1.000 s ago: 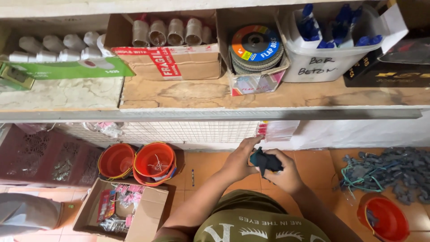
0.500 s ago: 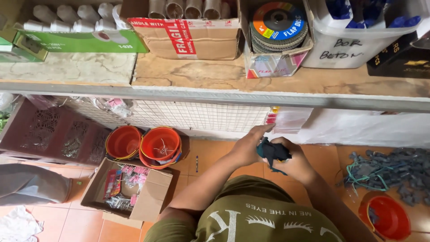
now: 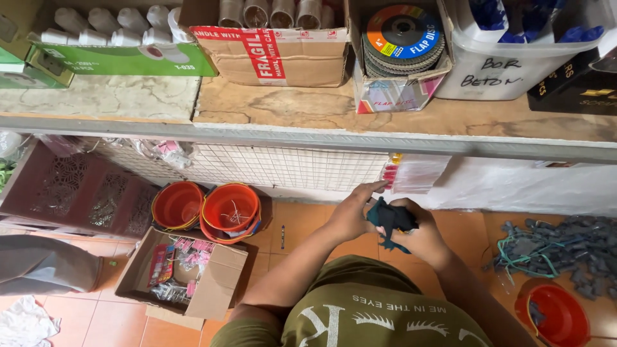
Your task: Organizing and inspecting various hardware items like grinding discs, boxes of fasteners, and work gloves on store shelves.
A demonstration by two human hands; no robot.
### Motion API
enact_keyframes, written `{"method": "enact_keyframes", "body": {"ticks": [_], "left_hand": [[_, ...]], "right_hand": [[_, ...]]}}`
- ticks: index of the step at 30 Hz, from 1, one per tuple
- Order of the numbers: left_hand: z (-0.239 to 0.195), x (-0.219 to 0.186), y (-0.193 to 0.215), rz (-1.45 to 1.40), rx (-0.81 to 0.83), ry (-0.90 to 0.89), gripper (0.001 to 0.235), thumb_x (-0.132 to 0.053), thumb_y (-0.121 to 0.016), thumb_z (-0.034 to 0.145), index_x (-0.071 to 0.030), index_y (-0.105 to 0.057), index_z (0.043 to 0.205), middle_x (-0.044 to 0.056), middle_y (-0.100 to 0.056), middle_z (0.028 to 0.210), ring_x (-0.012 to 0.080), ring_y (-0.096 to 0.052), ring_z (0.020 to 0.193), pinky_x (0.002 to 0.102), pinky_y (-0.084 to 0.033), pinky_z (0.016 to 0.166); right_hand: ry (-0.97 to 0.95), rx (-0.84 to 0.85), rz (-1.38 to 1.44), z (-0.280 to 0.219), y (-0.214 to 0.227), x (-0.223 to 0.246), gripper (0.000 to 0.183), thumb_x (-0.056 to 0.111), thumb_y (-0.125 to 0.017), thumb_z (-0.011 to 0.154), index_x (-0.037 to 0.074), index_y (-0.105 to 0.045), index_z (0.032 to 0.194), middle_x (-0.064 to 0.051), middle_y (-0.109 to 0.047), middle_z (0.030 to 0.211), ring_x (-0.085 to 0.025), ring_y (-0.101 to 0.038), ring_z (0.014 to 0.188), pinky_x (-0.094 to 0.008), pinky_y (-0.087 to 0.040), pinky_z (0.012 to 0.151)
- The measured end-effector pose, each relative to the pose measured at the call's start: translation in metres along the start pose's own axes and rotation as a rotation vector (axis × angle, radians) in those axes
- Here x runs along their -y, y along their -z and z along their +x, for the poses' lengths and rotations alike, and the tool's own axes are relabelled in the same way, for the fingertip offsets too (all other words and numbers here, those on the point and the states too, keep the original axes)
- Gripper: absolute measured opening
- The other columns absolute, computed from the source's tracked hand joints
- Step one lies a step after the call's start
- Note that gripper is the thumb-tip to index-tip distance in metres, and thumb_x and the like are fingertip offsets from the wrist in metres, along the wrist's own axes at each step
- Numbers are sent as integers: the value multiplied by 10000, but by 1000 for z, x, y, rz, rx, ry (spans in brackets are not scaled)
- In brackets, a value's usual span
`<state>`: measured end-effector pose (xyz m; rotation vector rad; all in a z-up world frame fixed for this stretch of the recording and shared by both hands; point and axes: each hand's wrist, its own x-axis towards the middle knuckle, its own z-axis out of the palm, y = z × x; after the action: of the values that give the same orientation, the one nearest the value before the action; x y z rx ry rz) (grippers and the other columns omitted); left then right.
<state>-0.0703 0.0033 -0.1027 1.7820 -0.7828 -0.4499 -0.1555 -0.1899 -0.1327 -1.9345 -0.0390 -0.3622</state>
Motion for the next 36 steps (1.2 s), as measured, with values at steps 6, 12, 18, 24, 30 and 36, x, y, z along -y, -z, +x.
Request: {"method": "enact_keyframes", "body": {"ticks": [6, 12, 18, 24, 30, 36], "left_hand": [[13, 79, 88, -264, -400, 339, 612, -377, -566, 977, -194, -401, 1537, 227, -436, 1533, 475, -416, 1413, 632, -359, 1163], [-19, 168, 242, -975, -808, 428, 643, -665, -282, 1044, -142, -404, 1398, 58, -519, 1316, 263, -540, 1240, 510, -426, 1044], [12, 225, 307, -809, -636, 541, 239, -122, -457, 984, -170, -572, 1189, 56, -637, 1097, 215, -627, 1011, 384, -583, 865], [43, 208, 305, -693, -594, 462, 257, -47, -472, 986, -142, -553, 1210, 90, -590, 1184, 269, -567, 1109, 399, -544, 831], [26, 176, 292, -553, -607, 483, 218, -73, -447, 1001, -94, -580, 1173, 87, -549, 1015, 249, -511, 944, 386, -479, 744], [11, 146, 291, -436, -658, 530, 226, -99, -423, 1016, -46, -607, 1137, 84, -508, 845, 228, -456, 780, 372, -413, 657]], "right_hand": [[36, -128, 104, -2, 17, 9, 360, -3, -847, 719, 60, -709, 1046, -118, -680, 603, -212, -655, 451, -359, -534, 419], [52, -177, 82, -25, 22, -46, 460, 32, -934, 656, 31, -743, 1074, -148, -752, 771, -170, -724, 721, -360, -594, 651], [-227, -120, 173, -36, 28, -42, 555, 100, -887, 721, 60, -685, 1236, -109, -753, 1169, -246, -726, 1096, -356, -608, 973], [-340, -169, 250, -30, 36, -35, 540, 97, -891, 725, 57, -730, 1239, -97, -781, 1097, -215, -741, 1031, -318, -569, 928], [-437, -131, 248, -29, 42, -33, 433, 141, -874, 746, 37, -751, 1148, -105, -796, 996, -241, -753, 964, -350, -577, 869], [-391, -98, 261, -23, 38, -44, 387, 148, -879, 754, 43, -754, 1105, -85, -776, 943, -231, -738, 913, -360, -562, 809]]}}
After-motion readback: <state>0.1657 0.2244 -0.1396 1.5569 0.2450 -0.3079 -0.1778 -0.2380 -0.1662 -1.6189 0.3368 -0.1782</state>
